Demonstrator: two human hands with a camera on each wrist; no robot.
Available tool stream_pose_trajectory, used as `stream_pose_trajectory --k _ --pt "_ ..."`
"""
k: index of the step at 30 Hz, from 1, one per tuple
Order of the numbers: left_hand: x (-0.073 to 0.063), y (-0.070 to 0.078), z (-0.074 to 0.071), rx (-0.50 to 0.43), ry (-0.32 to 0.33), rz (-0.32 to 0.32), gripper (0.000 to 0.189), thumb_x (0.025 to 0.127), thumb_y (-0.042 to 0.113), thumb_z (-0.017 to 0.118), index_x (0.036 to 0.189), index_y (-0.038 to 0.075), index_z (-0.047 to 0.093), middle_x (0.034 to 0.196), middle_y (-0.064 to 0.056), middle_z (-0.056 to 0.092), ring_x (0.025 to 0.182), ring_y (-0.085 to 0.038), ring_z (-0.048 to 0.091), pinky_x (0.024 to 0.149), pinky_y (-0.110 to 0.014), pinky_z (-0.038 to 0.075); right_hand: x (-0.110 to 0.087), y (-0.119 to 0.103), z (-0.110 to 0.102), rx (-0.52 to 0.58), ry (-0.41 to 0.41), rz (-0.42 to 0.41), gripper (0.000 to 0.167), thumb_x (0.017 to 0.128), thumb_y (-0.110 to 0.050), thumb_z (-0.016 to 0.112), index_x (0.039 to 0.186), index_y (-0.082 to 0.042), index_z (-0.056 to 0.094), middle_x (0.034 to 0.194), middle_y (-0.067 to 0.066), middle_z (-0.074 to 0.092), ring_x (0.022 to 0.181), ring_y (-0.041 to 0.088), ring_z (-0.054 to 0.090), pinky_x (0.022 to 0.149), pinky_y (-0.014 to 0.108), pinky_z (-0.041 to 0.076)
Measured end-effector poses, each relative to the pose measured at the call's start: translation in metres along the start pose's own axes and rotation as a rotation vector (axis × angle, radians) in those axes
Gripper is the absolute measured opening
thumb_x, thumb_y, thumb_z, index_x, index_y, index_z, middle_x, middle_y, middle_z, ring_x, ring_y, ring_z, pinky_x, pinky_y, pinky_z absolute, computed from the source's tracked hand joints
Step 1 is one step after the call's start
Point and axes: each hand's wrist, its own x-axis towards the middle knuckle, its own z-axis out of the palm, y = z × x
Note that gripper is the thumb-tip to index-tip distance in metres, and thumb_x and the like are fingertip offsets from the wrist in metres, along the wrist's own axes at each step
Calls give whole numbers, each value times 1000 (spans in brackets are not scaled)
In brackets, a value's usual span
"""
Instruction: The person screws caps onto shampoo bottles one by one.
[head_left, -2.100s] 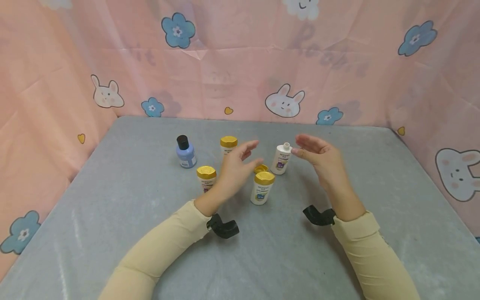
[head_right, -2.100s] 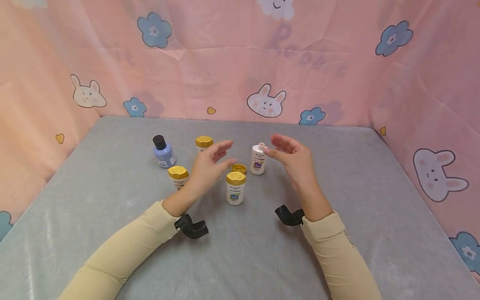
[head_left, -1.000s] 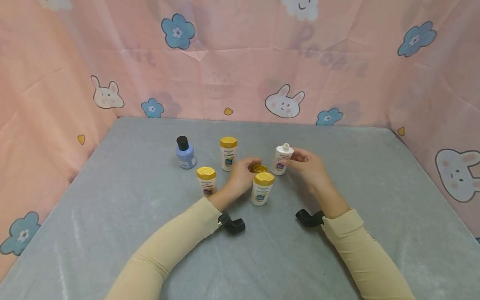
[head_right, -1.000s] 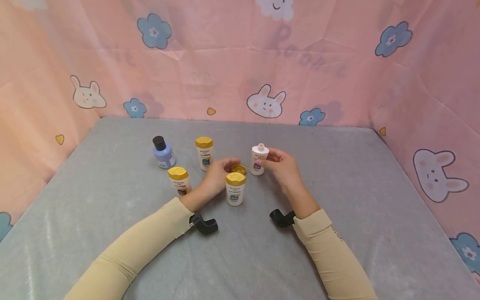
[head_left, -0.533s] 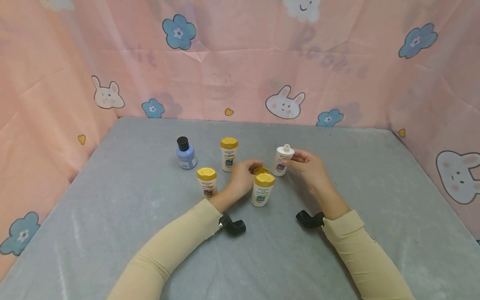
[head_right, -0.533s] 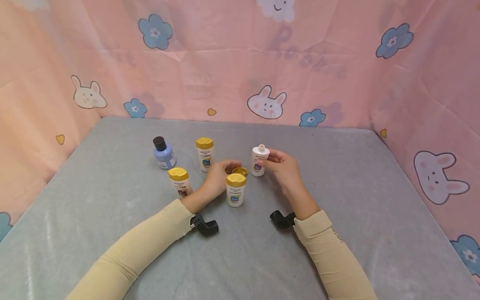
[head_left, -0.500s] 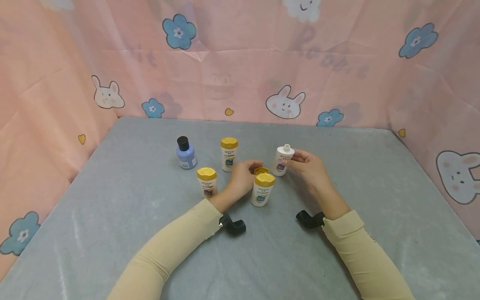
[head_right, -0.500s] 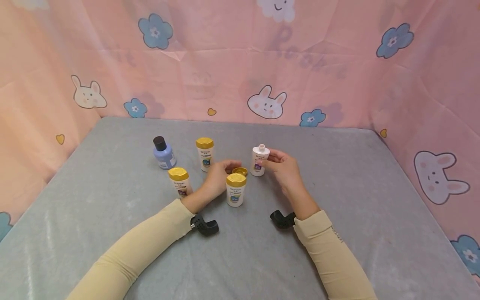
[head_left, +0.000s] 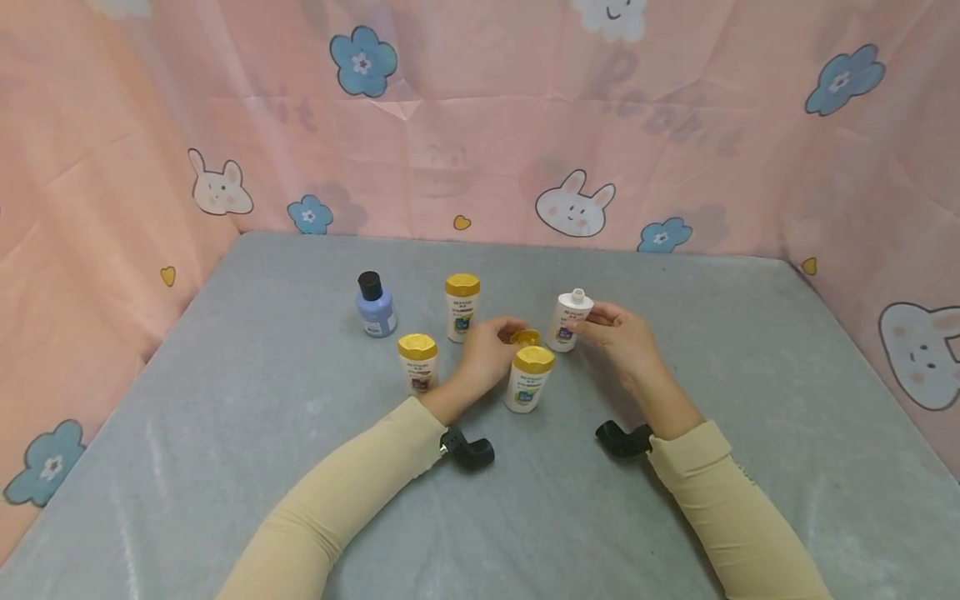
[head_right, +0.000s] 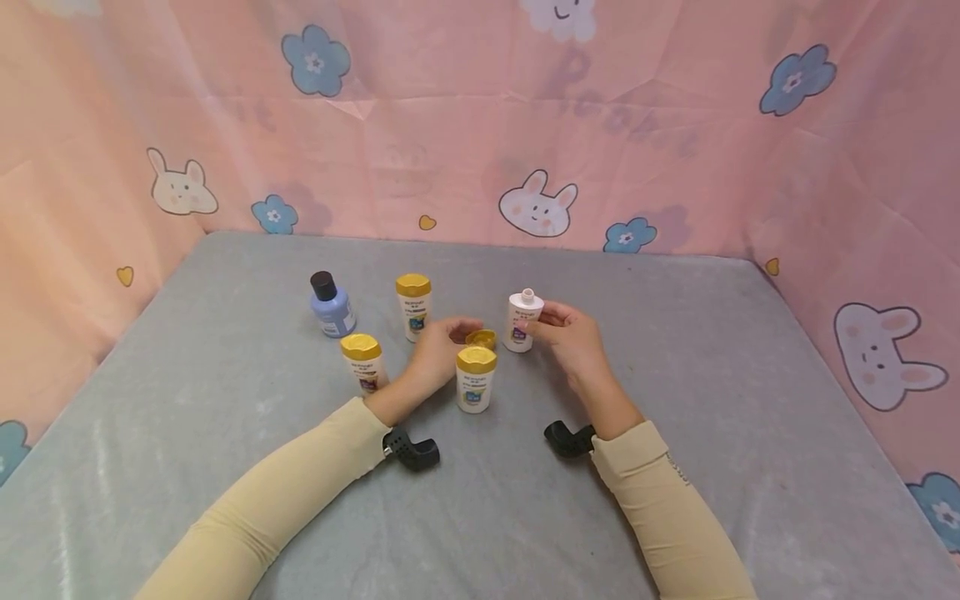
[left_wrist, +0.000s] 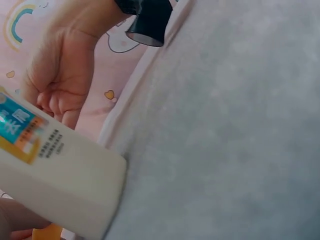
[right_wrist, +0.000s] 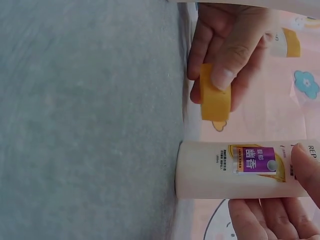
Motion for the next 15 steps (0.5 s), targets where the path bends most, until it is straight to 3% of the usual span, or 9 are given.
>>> stream_pose_trajectory --k 4,8,12,15 --pt "-2 4 -3 -6 26 -3 34 91 11 72 124 6 67 127 -10 68 116 -26 64 96 -37 56 0 0 -1 -6 7 -2 54 94 -24 70 140 -1 54 140 10 60 131 18 51 117 41 40" --pt "-7 13 -8 -75 46 12 36 91 13 73 125 6 66 129 -10 67 116 -25 64 95 -35 57 -1 -2 -1 -3 14 -6 55 94 -25 71 140 -1 54 141 11 59 134 20 50 117 40 40" --pt "-12 26 -14 -143 84 73 34 90 8 73 123 4 67 127 -13 67 119 -26 64 96 -31 57 -5 -6 -3 -21 24 -28 56 94 -29 71 140 -2 54 145 15 55 138 24 48 118 42 39" --pt "-16 36 -17 -167 95 118 34 90 6 72 124 3 66 129 -13 67 123 -25 63 98 -28 56 -10 -10 -5 -44 37 -44 56 93 -32 72 138 -3 56 139 11 60 137 24 48 118 45 38"
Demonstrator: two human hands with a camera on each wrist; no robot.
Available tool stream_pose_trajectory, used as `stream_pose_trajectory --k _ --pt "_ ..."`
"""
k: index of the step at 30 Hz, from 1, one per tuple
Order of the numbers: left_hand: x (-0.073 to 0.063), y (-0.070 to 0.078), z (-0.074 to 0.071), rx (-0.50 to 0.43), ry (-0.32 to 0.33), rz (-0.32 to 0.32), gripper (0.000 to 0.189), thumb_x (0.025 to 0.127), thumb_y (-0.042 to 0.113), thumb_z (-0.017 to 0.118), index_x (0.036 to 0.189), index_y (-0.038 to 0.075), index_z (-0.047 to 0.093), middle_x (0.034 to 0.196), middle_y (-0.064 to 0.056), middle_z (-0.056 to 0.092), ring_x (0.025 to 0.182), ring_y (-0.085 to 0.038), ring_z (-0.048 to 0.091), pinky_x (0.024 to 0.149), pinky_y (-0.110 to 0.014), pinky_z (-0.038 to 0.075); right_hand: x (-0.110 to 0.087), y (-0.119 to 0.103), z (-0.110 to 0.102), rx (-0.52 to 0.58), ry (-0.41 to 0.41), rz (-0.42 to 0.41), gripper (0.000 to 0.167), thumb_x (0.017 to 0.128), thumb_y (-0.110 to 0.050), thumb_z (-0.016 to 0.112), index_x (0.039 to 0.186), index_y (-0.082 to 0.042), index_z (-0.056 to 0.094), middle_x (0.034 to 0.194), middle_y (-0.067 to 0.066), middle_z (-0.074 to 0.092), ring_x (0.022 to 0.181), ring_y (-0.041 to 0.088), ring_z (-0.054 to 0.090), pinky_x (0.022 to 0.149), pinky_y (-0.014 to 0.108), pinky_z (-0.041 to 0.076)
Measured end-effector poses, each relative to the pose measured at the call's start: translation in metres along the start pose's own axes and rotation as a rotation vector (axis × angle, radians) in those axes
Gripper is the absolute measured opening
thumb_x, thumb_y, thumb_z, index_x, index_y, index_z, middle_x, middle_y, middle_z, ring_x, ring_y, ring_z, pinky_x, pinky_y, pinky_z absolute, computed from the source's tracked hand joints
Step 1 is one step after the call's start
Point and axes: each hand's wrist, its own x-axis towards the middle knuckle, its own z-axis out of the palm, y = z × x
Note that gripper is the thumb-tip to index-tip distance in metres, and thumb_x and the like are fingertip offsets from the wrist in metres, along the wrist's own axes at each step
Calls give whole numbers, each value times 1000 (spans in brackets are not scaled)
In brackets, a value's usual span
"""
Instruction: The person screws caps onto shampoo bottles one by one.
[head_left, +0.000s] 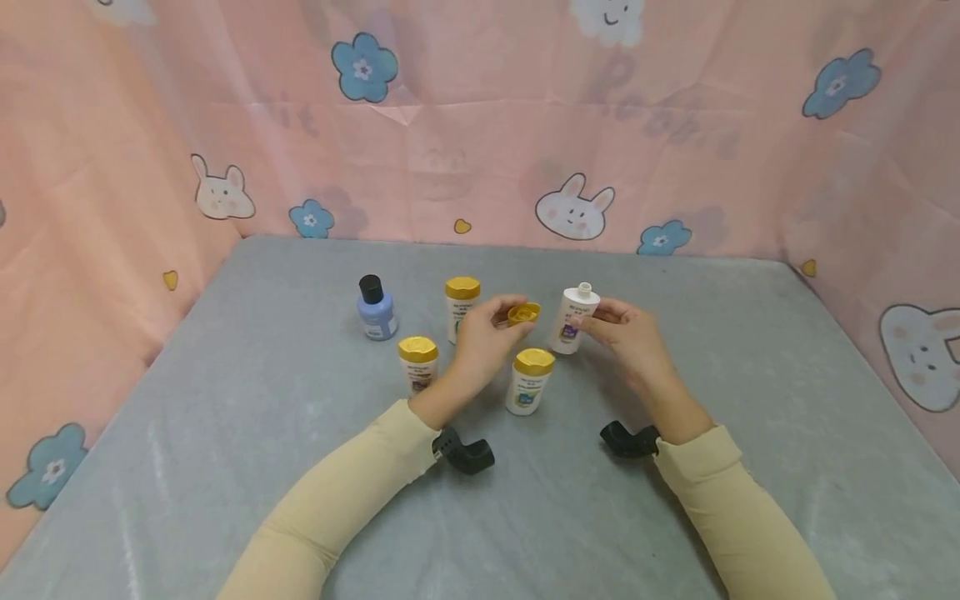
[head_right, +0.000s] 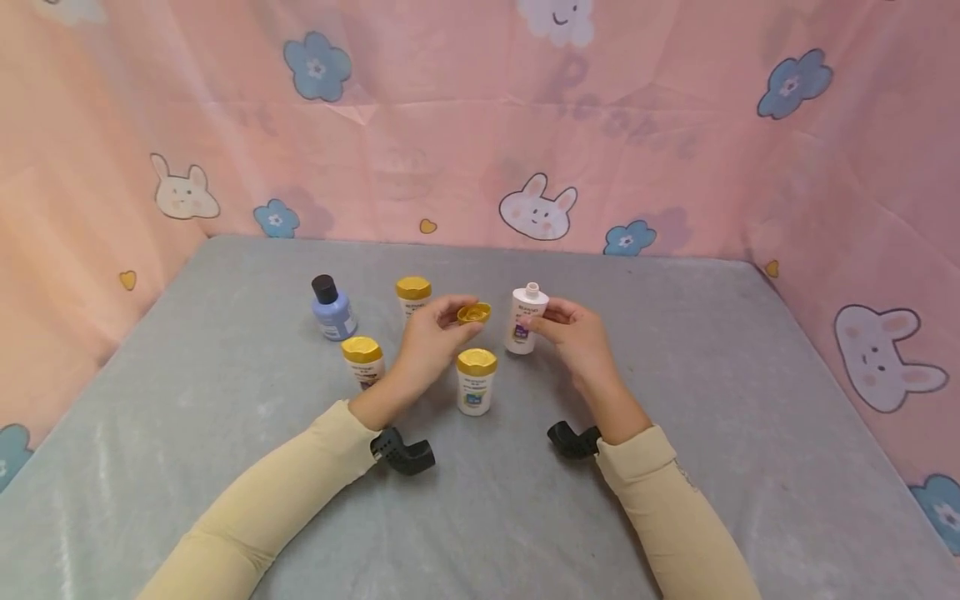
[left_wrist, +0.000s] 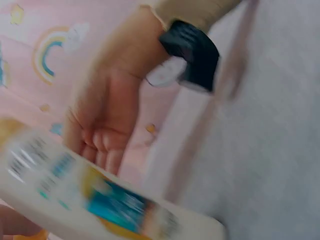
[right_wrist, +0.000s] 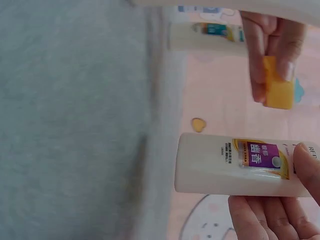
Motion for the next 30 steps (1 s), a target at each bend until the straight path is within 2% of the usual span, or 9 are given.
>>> stream_pose_trajectory --k 4,8,11,16,21,24,30 --pt "-5 15 -5 -43 0 25 36 91 5 71 126 5 65 131 -10 66 124 -23 62 97 -27 56 -6 -6 -1 -18 3 -39 56 91 -35 73 135 -3 58 128 3 65 131 21 52 118 48 38" --pt "-9 30 -12 -62 2 42 39 90 7 72 129 7 65 133 -7 66 125 -21 62 100 -28 54 -11 -12 -2 -31 -8 -90 55 91 -34 73 132 -1 58 123 -1 67 119 11 57 116 47 40" --pt "-12 40 -17 -92 -2 30 38 90 9 73 126 6 64 130 -8 67 121 -21 64 100 -29 55 -15 -16 -2 -49 -12 -115 54 91 -34 73 132 -2 58 126 3 67 115 7 58 115 48 41" --pt "-16 51 -26 -153 -27 11 34 90 7 73 122 1 63 125 -13 67 114 -24 67 93 -27 58 -23 -23 -3 -63 -11 -172 54 94 -33 70 136 -3 57 135 14 62 118 10 57 115 50 41" --pt "-19 58 -34 -183 -47 45 35 89 2 72 124 1 65 127 -11 66 117 -21 65 98 -25 55 -32 -29 -4 -67 -4 -229 50 95 -30 69 135 -3 58 131 10 64 113 5 58 113 48 44" --pt "-22 61 -38 -195 -59 52 39 90 5 72 128 6 64 128 -8 67 117 -18 64 100 -25 54 -37 -33 -5 -66 -5 -259 47 95 -26 70 133 -2 59 124 2 67 109 1 61 110 44 48" --pt "-26 68 -44 -275 -67 -14 39 90 8 73 125 6 57 123 -10 68 111 -20 66 96 -26 56 -43 -36 -9 -76 -22 -304 45 95 -24 69 133 -2 60 113 -15 68 104 -2 63 97 20 52"
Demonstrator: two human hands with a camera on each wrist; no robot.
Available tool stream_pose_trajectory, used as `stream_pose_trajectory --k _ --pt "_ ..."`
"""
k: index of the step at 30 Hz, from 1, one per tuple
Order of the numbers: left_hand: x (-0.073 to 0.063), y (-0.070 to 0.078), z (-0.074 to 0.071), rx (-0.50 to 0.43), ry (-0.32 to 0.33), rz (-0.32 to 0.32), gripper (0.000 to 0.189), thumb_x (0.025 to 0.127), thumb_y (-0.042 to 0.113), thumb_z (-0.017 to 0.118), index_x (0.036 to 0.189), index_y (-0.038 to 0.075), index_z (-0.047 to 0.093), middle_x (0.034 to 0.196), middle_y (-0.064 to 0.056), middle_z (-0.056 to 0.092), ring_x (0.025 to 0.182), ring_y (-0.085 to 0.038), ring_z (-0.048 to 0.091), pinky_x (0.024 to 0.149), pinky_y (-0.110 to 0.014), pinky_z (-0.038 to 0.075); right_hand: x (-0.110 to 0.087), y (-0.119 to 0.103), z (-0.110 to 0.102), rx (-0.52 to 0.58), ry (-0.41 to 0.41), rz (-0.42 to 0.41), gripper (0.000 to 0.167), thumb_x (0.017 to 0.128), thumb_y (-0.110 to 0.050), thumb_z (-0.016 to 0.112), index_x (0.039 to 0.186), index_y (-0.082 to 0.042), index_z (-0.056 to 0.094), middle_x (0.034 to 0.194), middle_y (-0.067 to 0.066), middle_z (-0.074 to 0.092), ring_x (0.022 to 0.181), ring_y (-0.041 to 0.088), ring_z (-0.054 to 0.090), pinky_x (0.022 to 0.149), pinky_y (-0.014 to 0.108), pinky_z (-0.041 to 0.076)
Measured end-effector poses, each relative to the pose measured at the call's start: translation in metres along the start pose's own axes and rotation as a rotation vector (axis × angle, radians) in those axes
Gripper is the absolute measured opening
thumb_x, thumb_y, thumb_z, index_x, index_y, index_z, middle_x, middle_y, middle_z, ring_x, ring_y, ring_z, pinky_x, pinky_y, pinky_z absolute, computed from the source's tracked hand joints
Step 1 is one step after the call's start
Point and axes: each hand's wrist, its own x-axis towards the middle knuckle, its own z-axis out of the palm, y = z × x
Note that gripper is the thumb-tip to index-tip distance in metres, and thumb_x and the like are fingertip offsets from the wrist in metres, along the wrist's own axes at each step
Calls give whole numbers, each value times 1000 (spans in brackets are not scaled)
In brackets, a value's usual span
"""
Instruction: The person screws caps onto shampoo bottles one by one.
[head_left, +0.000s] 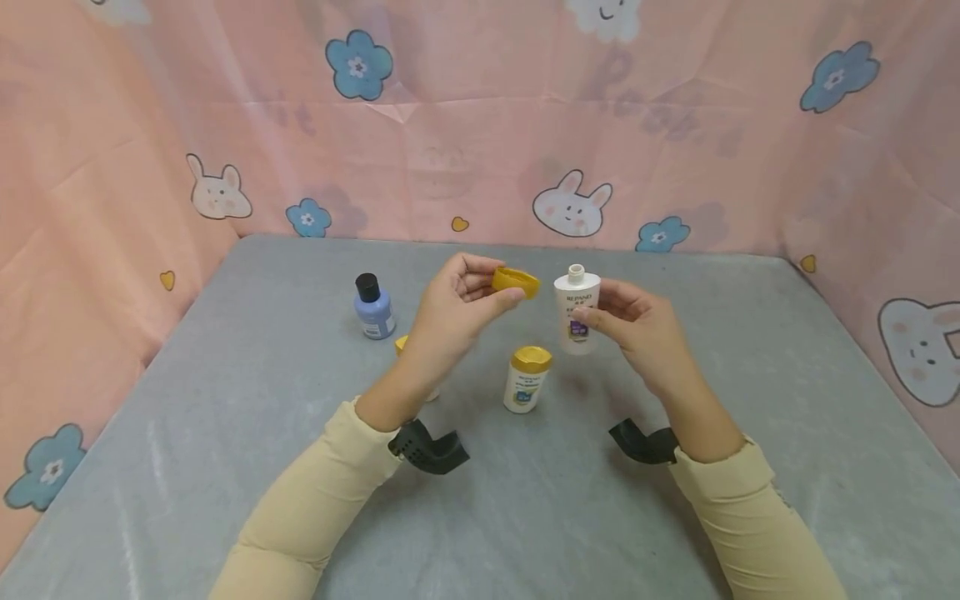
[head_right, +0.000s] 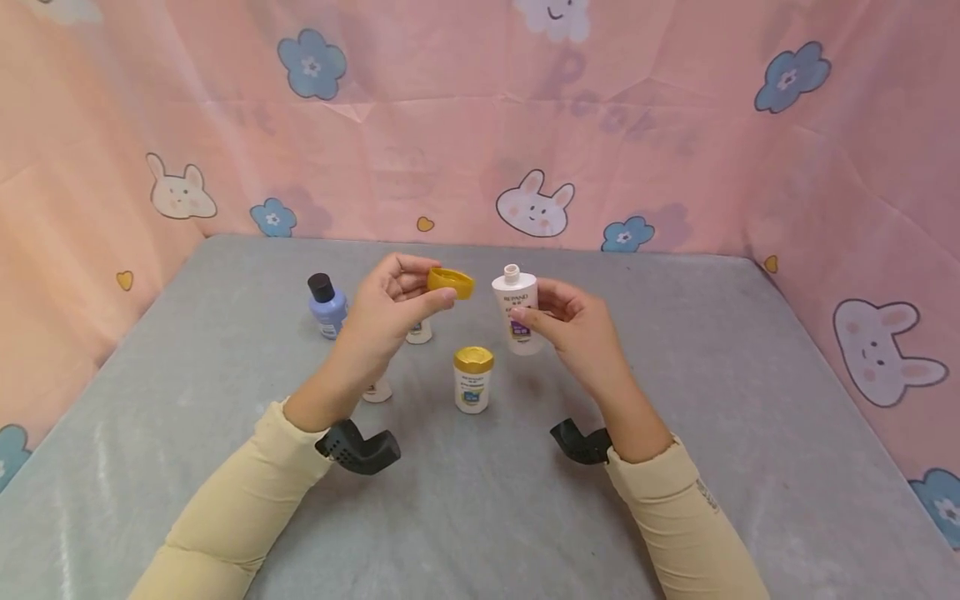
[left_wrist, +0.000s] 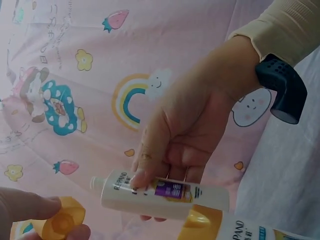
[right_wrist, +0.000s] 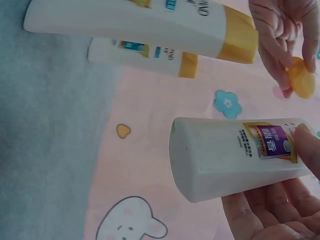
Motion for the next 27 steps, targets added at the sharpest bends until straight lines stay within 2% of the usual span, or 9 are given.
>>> stream_pose_trajectory --k 4,11,13,16,19,24,27 --pt "1 2 -4 -18 -20 27 37 91 4 71 126 2 57 121 -15 66 110 -22 67 96 -28 57 -3 -5 -1 -9 -9 -25 44 96 -23 68 134 -3 60 112 -13 67 104 0 63 91 13 51" --pt "1 6 -8 -19 -75 78 39 93 3 68 131 5 60 123 -14 63 107 -20 66 96 -31 58 -6 -9 -1 -92 -29 -51 42 96 -25 68 134 -7 62 118 3 67 99 3 65 84 16 55" --pt "0 7 -8 -27 -81 76 37 92 3 68 129 4 60 122 -15 64 104 -18 67 95 -31 58 -8 -11 -2 -102 -34 -58 42 95 -25 69 133 -8 62 116 2 68 98 3 66 83 17 55" --pt "0 8 -9 -30 -98 77 34 92 1 69 125 0 61 118 -17 66 100 -17 69 93 -31 59 -12 -15 -3 -106 -45 -71 40 94 -24 70 130 -7 63 110 -6 69 95 4 66 80 20 56" --pt "-1 10 -11 11 -130 88 33 92 3 69 124 0 63 119 -16 68 100 -17 70 93 -31 59 -16 -19 -4 -107 -72 -87 36 94 -22 71 126 -6 66 105 -11 70 90 6 67 76 24 57" --pt "-6 14 -15 130 -188 91 34 93 15 71 126 12 68 120 -6 71 104 -18 69 96 -31 57 -25 -25 -4 -110 -148 -84 35 93 -21 72 124 -7 68 111 7 72 89 8 70 72 29 60" --pt "-9 17 -15 194 -214 98 33 92 18 73 124 15 70 119 -2 73 105 -19 68 92 -32 58 -28 -29 -3 -111 -181 -88 34 92 -20 73 124 -7 69 111 12 72 89 8 70 72 31 60"
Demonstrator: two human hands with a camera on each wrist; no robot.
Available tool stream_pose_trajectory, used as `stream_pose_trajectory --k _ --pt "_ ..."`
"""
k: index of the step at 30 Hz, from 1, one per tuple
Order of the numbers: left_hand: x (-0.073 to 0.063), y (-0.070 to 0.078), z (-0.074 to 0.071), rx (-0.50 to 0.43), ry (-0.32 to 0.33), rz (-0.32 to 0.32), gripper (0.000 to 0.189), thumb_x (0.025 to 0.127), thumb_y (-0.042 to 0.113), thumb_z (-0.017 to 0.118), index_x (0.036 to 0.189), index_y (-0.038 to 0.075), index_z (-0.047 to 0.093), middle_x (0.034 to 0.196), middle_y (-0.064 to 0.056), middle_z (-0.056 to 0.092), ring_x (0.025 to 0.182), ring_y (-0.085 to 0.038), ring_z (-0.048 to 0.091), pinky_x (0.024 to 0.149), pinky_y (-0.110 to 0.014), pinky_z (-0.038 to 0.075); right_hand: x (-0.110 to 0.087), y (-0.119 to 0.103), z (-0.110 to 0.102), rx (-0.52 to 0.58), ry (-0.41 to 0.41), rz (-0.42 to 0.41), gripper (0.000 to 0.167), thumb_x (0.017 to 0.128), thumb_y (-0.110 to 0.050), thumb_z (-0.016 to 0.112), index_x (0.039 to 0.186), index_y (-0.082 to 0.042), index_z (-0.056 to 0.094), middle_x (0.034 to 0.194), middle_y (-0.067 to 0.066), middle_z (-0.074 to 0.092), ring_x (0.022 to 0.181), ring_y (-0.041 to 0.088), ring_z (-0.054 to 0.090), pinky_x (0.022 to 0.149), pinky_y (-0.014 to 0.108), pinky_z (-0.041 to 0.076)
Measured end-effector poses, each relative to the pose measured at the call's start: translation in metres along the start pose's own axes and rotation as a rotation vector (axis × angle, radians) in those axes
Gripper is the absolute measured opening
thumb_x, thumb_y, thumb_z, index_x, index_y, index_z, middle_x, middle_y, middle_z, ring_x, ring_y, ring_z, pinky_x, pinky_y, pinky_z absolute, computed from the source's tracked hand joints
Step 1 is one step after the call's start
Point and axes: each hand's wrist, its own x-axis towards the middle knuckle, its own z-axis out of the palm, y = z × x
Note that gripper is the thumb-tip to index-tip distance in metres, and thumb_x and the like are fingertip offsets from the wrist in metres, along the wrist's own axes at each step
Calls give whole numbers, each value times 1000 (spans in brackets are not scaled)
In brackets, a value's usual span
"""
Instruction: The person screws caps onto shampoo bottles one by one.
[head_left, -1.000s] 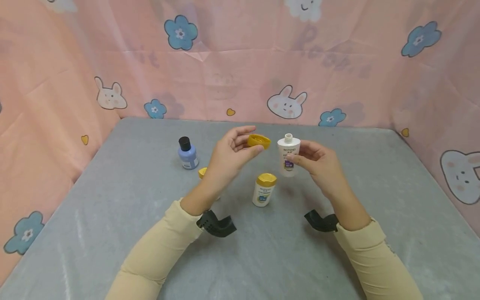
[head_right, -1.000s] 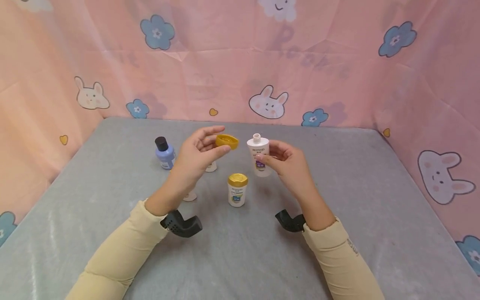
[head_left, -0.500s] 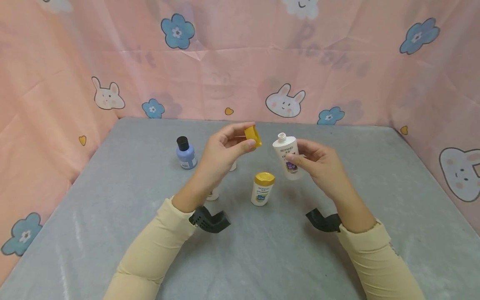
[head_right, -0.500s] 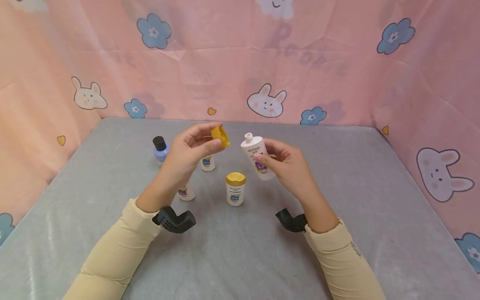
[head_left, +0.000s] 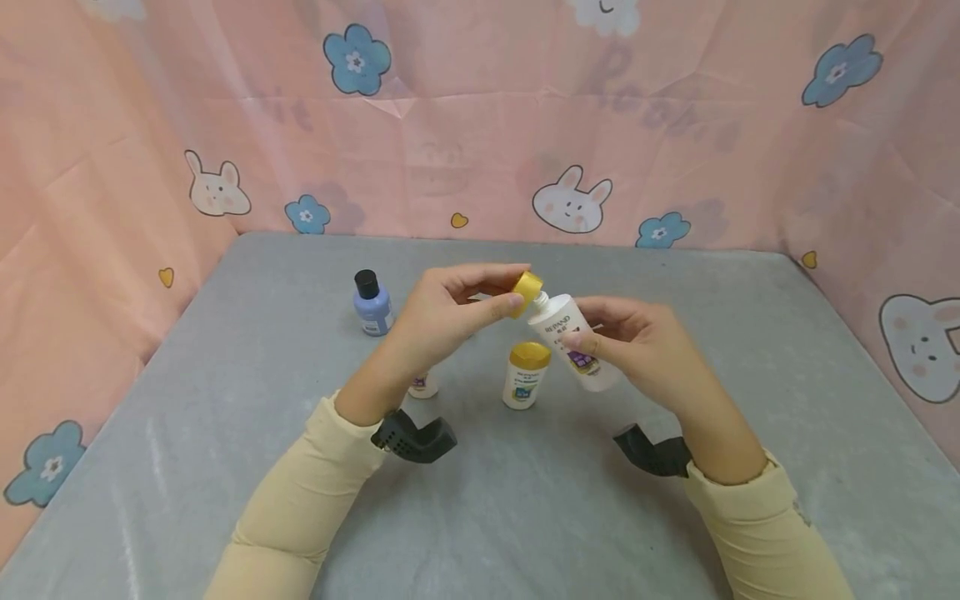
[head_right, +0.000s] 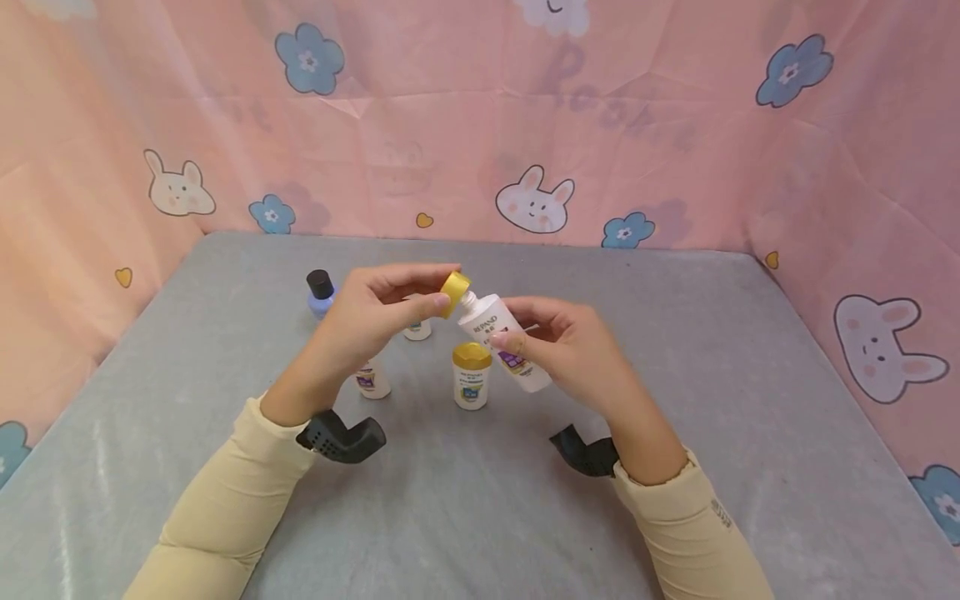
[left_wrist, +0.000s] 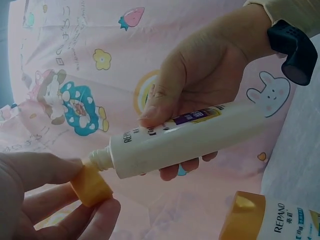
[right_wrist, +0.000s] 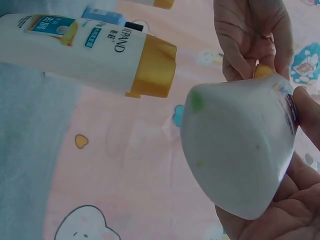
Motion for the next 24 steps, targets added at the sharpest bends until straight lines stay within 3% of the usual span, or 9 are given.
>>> stream_pose_trajectory --k 8,15,24 --pt "-3 4 1 83 -39 56 32 90 13 74 122 9 72 113 -7 74 102 -15 68 88 -30 60 -2 -3 3 14 -56 -33 33 92 -16 73 122 -3 69 106 11 73 85 10 70 69 31 59" --pt "-4 6 0 134 -68 66 31 90 14 74 120 8 72 111 -6 74 99 -15 68 87 -29 60 -2 -2 4 36 -75 -60 31 91 -13 73 120 -1 69 98 -4 74 83 11 71 68 31 59" --pt "-4 7 -2 200 -88 82 30 89 16 76 117 9 74 109 -4 73 97 -13 68 85 -27 60 -1 0 6 23 -95 -46 31 92 -15 72 121 -2 69 107 17 73 83 11 71 68 32 60"
